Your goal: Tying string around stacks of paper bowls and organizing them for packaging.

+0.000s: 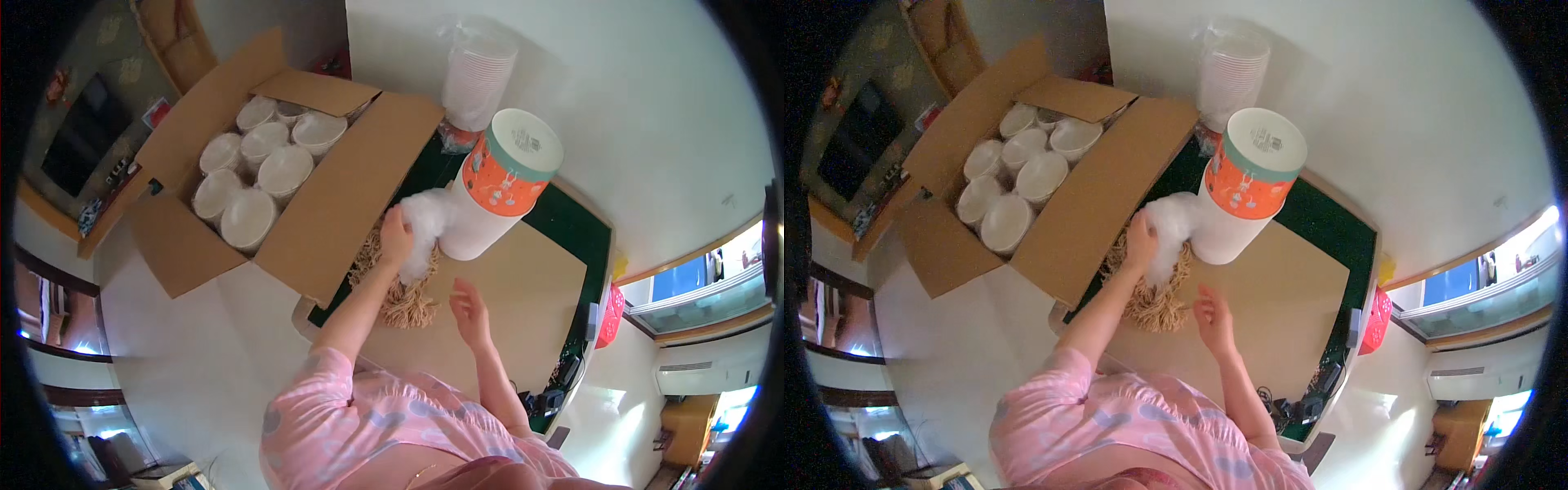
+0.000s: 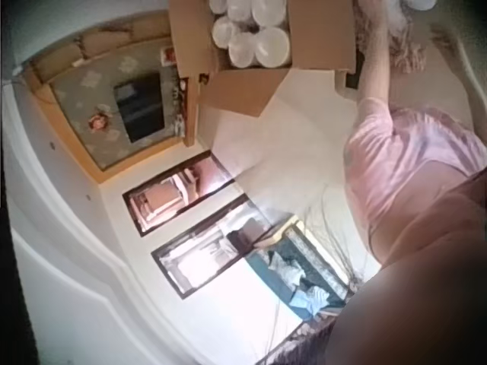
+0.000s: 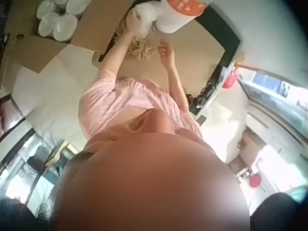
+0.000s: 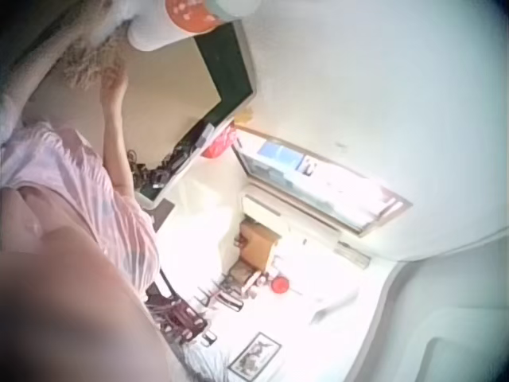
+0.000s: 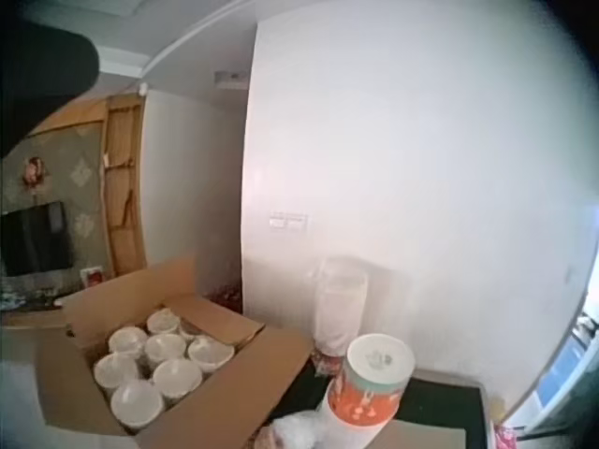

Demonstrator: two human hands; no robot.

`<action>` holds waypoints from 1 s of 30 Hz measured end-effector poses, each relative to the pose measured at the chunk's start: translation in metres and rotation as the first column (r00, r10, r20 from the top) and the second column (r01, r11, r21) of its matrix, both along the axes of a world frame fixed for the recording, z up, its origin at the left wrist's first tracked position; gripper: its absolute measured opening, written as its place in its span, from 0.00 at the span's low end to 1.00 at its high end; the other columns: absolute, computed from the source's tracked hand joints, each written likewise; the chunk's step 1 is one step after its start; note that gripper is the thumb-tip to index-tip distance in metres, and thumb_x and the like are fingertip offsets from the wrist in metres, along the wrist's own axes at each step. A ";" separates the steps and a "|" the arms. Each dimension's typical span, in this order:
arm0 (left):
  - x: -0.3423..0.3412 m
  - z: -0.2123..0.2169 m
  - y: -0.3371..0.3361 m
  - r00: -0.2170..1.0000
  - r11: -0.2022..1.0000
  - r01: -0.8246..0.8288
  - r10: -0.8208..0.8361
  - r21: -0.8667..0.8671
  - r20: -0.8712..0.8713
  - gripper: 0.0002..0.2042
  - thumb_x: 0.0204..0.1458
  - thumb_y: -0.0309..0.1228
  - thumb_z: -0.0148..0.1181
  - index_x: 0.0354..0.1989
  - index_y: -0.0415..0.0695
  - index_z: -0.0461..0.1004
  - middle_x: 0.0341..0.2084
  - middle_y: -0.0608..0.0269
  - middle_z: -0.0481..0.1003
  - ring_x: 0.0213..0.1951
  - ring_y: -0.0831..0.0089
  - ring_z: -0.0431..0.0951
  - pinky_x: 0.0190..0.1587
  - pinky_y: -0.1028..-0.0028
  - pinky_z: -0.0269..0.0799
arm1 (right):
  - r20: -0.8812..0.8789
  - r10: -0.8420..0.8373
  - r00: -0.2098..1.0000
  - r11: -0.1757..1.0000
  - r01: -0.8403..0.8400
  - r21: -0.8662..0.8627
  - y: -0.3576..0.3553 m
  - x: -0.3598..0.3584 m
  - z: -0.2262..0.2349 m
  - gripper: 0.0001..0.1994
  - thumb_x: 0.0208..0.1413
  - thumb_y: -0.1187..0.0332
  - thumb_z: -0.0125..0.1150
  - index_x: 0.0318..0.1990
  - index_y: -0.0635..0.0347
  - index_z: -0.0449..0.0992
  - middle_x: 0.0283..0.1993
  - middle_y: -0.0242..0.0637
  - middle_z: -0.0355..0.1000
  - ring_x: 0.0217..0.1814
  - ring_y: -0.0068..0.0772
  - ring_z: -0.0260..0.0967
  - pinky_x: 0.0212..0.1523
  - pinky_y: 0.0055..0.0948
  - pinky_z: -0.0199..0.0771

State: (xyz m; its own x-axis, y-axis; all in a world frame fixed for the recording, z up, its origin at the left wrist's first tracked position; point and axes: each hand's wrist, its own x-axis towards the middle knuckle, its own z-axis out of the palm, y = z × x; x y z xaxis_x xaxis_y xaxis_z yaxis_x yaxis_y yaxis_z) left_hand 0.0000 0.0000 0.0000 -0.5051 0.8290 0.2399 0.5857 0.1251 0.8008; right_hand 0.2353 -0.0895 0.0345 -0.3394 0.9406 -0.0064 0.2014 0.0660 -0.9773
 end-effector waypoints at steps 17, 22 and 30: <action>0.021 -0.042 0.124 0.708 0.997 0.045 -0.081 -0.070 -0.701 0.25 0.49 0.33 0.54 0.57 0.45 0.62 0.58 0.49 0.61 0.63 0.53 0.54 0.60 0.45 0.50 | 0.110 -0.077 0.991 0.960 0.104 -0.261 -0.034 0.072 -0.058 0.13 0.55 0.76 0.54 0.49 0.60 0.72 0.38 0.36 0.73 0.37 0.21 0.71 0.37 0.22 0.72; -0.021 -0.059 0.108 0.835 0.849 0.091 -0.349 -0.520 -0.425 0.20 0.52 0.34 0.49 0.55 0.44 0.65 0.55 0.52 0.64 0.59 0.53 0.61 0.59 0.48 0.55 | 0.087 -0.026 0.996 0.974 0.045 -0.221 -0.021 0.062 -0.035 0.13 0.56 0.76 0.54 0.50 0.62 0.71 0.37 0.36 0.73 0.36 0.22 0.70 0.38 0.22 0.72; 0.037 0.101 0.097 0.935 0.927 0.327 -0.346 0.183 0.080 0.24 0.63 0.42 0.36 0.60 0.37 0.60 0.60 0.48 0.60 0.62 0.58 0.59 0.62 0.66 0.54 | 0.092 -0.182 0.979 0.909 0.132 0.395 0.107 0.062 0.086 0.29 0.56 0.77 0.52 0.65 0.55 0.55 0.65 0.42 0.56 0.68 0.39 0.53 0.62 0.33 0.56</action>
State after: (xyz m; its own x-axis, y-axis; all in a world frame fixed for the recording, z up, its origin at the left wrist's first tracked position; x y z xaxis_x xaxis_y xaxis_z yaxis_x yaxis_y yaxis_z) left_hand 0.0367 0.0966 0.1014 -0.2338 0.9086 0.3462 0.4785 -0.2024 0.8545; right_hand 0.2976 0.0172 0.1205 -0.2073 0.9193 0.3344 0.3576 0.3894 -0.8488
